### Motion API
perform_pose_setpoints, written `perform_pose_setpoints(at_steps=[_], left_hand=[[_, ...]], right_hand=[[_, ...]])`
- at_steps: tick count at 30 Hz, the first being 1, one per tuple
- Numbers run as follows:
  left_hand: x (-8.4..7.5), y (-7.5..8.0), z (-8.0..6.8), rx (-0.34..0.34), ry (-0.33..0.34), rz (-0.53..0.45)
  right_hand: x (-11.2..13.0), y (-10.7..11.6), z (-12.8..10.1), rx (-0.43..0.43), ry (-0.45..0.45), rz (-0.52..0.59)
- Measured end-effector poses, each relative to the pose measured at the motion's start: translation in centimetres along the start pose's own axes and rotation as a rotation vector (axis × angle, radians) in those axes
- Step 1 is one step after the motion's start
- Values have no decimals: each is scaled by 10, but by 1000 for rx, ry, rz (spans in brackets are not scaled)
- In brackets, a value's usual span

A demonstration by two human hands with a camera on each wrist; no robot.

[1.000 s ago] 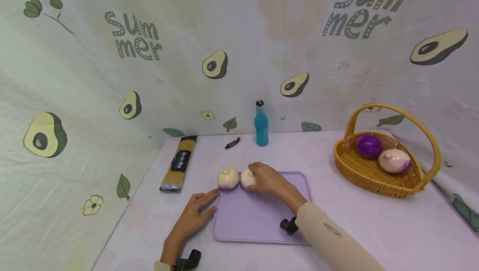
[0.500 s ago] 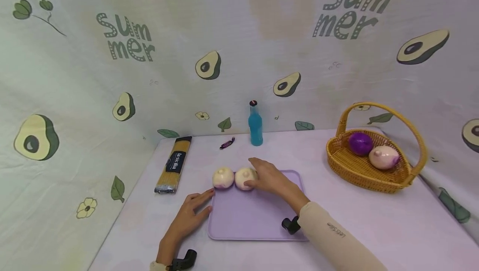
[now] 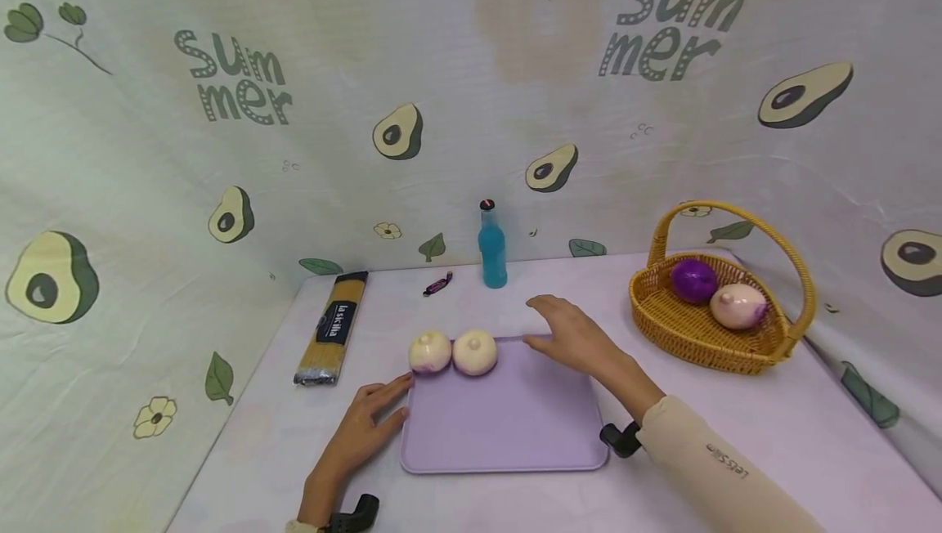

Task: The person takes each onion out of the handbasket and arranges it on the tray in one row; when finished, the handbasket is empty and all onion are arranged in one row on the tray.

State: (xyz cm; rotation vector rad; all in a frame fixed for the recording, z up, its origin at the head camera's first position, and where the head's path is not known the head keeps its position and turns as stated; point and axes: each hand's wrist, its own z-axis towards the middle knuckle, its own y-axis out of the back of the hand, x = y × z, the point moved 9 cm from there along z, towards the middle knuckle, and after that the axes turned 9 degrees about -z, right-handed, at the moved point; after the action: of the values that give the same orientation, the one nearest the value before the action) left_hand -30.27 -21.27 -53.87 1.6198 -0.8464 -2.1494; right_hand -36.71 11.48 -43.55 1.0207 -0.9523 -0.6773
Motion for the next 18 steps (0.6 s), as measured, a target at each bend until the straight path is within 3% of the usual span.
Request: perform_pose_setpoints(at_steps=[18], left_hand=[[2, -1, 0, -30, -13, -12]], right_hand=[[-75, 58, -31, -104, -37, -128]])
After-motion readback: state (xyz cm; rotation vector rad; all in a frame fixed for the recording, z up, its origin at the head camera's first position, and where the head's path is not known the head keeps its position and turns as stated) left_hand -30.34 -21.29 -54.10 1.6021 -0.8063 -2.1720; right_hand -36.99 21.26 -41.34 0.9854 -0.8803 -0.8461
